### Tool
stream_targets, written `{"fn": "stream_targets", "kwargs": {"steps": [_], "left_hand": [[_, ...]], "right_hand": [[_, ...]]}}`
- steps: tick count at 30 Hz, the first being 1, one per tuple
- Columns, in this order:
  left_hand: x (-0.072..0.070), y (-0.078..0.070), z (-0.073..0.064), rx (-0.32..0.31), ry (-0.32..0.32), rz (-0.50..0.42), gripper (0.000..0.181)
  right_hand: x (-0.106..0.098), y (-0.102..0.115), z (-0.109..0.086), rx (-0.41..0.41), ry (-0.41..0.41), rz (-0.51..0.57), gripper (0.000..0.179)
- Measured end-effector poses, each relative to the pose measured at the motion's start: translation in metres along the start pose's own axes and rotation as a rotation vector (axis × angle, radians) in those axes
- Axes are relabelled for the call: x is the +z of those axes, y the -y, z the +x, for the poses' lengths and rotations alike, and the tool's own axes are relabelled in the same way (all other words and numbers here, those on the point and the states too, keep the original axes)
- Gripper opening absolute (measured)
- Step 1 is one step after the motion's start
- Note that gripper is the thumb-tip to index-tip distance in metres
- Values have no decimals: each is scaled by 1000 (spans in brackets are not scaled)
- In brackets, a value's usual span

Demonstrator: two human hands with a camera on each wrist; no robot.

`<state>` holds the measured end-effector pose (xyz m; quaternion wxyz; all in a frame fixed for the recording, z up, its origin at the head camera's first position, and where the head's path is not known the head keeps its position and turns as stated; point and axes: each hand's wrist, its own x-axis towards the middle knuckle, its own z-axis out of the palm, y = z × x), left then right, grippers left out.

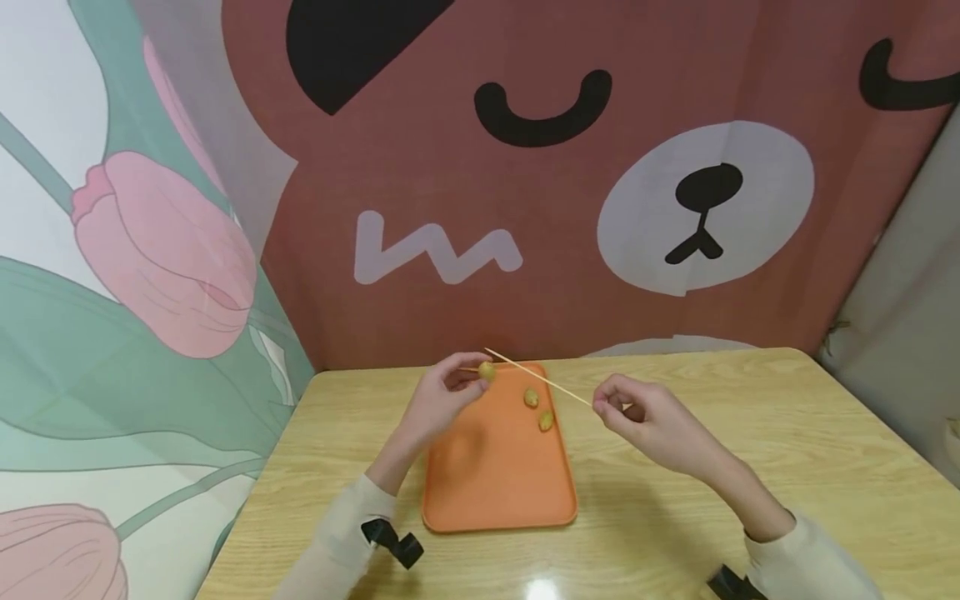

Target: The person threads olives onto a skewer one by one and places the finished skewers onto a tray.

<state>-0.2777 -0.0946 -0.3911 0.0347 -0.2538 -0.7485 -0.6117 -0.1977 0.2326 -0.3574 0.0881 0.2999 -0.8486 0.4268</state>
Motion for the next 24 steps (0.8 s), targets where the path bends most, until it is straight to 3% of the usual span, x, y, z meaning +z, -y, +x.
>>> {"fn": "stream_targets", "kwargs": {"steps": [3,7,16,24], "left_hand": [[-8,-3,-2,12,0,-64,35],[-17,-10,-2,32,10,-230,38],[-20,-24,-1,-77,-7,-494,37],[-21,-28,-1,-93,7,-663,38]], "right_hand": [[0,7,-3,-22,-16,0,10],[2,13,-7,-50,-12,17,13],[4,21,-9,-82,-1,13,15],[6,26,-4,-102,15,3,15]]}}
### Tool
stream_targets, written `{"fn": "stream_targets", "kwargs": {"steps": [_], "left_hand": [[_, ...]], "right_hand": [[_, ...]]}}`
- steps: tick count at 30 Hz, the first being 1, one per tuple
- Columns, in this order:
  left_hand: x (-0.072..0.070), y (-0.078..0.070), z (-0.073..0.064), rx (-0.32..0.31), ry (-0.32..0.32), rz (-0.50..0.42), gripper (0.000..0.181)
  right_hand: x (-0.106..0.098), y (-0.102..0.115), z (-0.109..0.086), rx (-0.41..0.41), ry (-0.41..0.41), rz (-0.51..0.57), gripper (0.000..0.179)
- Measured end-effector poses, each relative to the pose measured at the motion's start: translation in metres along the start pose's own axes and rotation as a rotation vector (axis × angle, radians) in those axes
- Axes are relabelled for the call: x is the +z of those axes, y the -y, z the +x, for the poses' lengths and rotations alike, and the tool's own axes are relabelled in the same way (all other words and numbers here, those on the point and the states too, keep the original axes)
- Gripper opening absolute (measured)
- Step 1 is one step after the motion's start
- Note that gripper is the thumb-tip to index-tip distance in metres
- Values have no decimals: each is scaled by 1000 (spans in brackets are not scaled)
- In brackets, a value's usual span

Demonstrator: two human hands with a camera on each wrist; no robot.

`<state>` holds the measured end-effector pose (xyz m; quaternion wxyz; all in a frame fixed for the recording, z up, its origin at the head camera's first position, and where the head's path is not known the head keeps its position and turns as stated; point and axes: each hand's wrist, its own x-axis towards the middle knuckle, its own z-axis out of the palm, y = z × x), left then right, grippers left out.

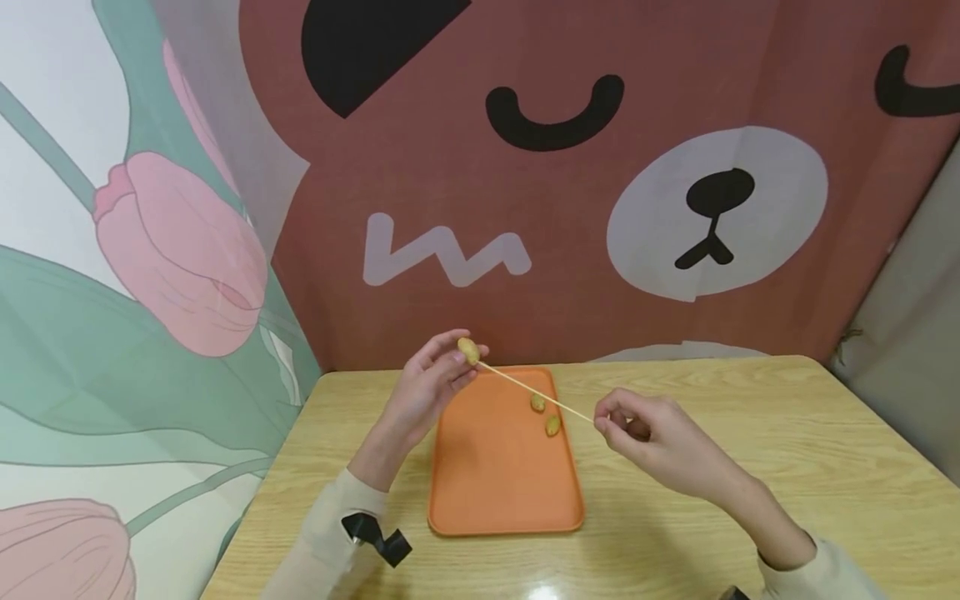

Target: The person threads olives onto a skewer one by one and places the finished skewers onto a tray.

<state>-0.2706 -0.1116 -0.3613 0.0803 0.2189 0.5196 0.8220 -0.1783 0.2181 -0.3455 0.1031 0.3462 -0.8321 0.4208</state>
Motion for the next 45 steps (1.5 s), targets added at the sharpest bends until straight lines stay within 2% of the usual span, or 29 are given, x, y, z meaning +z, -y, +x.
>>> {"fn": "stream_targets", "kwargs": {"steps": [7,18,23,26,31,38,45], "left_hand": [[4,-1,0,-19,17,-137,33],[6,-1,1,19,48,-191,30],[8,-2,1,50,36,-184,29],[9,0,0,58,32,-163,34],[13,6,0,45,38,-153,42],[22,13,-2,30,29,-150,42],[30,22,-3,17,-13,-161,40]], "right_hand": [[1,4,1,-23,-3,-11,16],[8,3,2,-94,-65,-68,23],[20,1,4,-147,-97,-68,27],[31,2,3,-150,-106,-56,26],[46,2,0,-131,-113,-47,25],[53,3,-4,-146,-160,-42,24],[61,2,-2,-137,-184,-14,22]]}}
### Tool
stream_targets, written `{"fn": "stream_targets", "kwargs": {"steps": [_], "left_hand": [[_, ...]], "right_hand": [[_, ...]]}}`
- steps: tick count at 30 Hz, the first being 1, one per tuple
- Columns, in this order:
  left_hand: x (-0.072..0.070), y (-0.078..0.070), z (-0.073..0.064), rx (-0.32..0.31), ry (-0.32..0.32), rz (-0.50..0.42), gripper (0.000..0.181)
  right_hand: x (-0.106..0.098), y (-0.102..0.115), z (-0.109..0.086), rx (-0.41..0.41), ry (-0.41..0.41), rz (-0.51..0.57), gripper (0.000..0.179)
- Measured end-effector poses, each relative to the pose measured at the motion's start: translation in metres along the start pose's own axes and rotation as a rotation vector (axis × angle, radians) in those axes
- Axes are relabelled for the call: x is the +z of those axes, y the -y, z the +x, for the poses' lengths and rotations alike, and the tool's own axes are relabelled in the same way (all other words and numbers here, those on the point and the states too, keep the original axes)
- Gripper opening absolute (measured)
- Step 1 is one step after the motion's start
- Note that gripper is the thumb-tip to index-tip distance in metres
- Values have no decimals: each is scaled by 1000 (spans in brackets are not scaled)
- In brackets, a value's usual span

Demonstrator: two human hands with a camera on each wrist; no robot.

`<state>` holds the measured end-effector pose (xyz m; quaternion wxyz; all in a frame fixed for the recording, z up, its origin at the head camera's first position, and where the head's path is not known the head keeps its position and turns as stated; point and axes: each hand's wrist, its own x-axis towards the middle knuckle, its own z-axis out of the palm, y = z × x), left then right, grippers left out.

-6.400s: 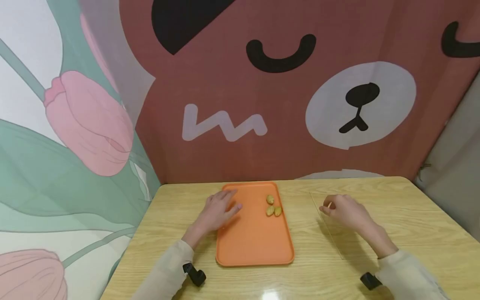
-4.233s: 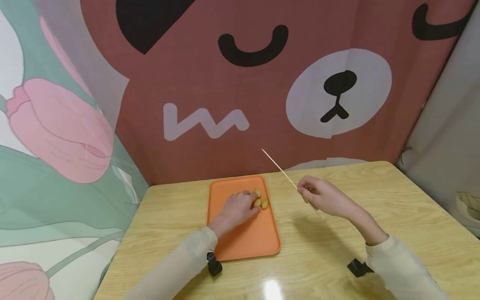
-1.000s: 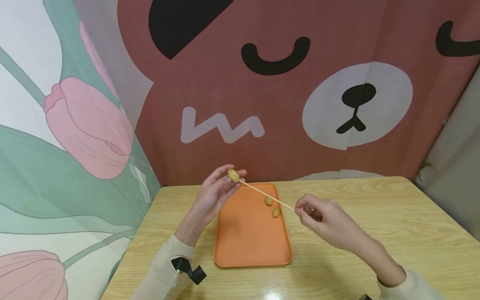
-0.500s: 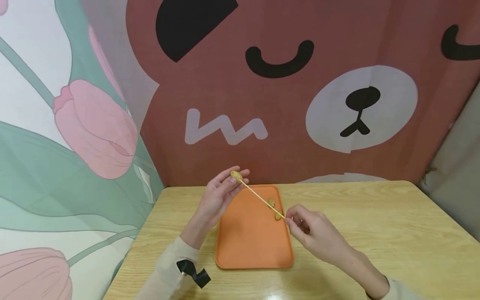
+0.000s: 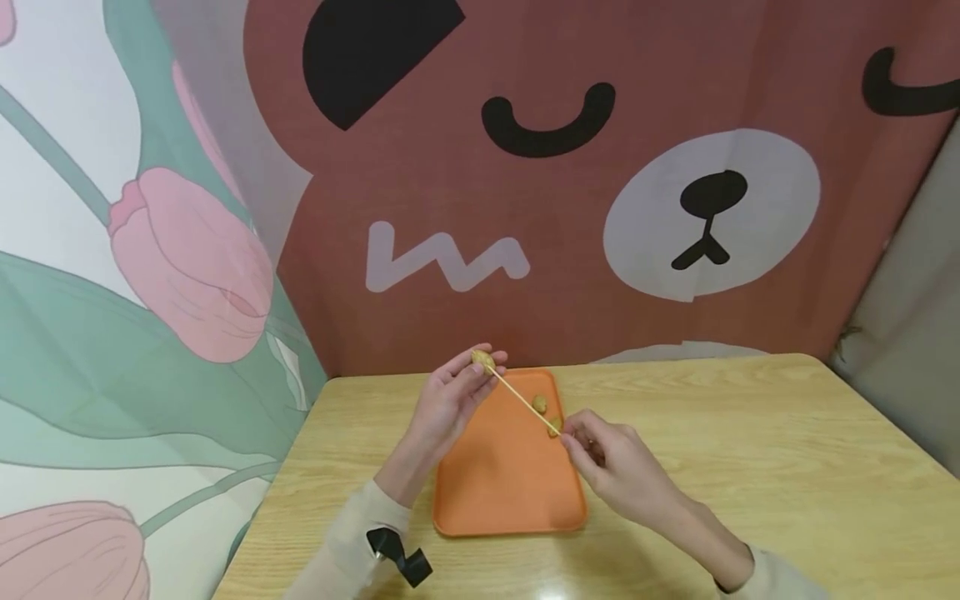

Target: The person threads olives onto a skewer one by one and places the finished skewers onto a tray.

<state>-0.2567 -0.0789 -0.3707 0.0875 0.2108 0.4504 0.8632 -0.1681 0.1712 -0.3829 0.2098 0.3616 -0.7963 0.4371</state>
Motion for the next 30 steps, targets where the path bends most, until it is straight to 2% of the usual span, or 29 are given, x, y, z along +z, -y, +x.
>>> {"fn": "stream_targets", "kwargs": {"steps": [10,14,17,22,30], "left_hand": [[3,19,-1,-18,-74,72,35],[7,27,-3,-18,-61,121,35],[10,34,-5,-50,-45,146,36],[14,44,-9,-96,-74,149,34],[26,50,-14,-66,-78,208,31]], "right_hand": [[16,-6,-1,46,-24,74,17],[19,-9,-4,52,-50,50,18],[20,-10,-6,78,-61,32,18],[22,-15,-8,132,-60,42,15],[25,-20,-8,175,-82,45,12]]}}
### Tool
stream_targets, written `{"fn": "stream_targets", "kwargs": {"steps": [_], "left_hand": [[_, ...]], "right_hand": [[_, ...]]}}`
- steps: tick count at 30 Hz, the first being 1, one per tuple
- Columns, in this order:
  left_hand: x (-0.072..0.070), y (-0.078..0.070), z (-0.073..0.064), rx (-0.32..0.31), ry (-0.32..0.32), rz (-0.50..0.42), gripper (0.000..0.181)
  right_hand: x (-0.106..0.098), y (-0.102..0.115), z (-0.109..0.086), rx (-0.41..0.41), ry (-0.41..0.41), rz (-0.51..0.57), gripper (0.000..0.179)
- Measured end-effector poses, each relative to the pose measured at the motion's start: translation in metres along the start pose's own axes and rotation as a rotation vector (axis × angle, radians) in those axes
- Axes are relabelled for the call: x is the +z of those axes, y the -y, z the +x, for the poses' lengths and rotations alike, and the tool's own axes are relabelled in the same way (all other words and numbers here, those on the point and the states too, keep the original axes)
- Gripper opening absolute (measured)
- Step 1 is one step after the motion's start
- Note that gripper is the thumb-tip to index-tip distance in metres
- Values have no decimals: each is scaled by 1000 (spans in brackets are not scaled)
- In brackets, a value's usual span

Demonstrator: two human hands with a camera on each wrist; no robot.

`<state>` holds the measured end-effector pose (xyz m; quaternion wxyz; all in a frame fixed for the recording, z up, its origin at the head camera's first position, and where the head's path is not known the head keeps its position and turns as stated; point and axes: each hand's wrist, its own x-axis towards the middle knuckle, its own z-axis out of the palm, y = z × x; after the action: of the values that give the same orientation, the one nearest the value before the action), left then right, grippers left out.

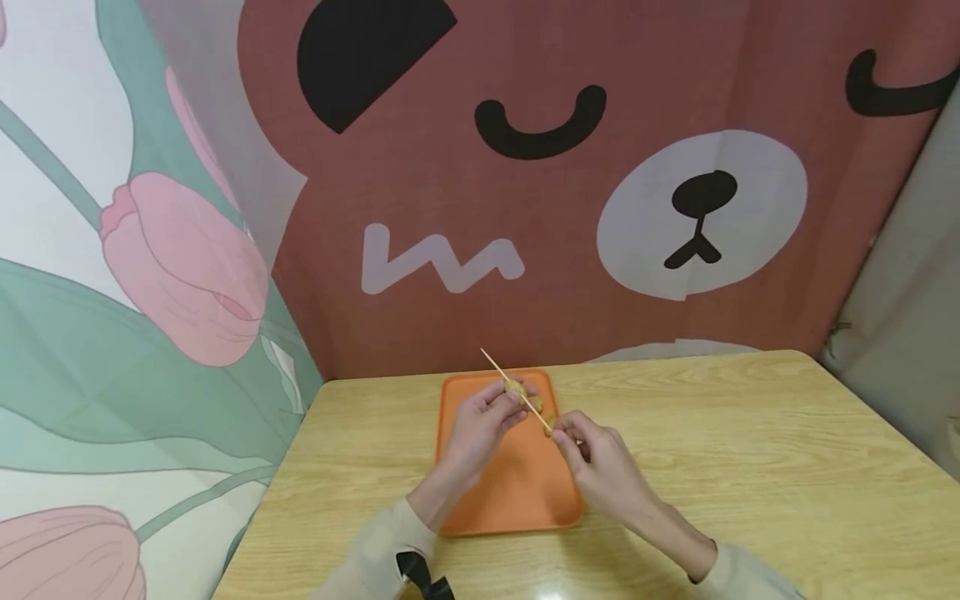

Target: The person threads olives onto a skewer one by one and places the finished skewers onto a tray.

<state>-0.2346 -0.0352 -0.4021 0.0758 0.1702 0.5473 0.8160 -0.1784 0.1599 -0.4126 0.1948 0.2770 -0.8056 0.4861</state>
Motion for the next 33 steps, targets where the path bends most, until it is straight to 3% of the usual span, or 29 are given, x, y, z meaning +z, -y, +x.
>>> {"fn": "stream_targets", "kwargs": {"steps": [15,27,33], "left_hand": [[6,12,-4,1,33,116,30],[13,22,-7,-29,51,122,27],[9,30,-5,-89,42,70,32]], "right_hand": [[6,-9,-1,33,-64,-8,11],[3,-14,0,93,-63,-9,7],[2,-16,1,189,-44,25,6]]}}
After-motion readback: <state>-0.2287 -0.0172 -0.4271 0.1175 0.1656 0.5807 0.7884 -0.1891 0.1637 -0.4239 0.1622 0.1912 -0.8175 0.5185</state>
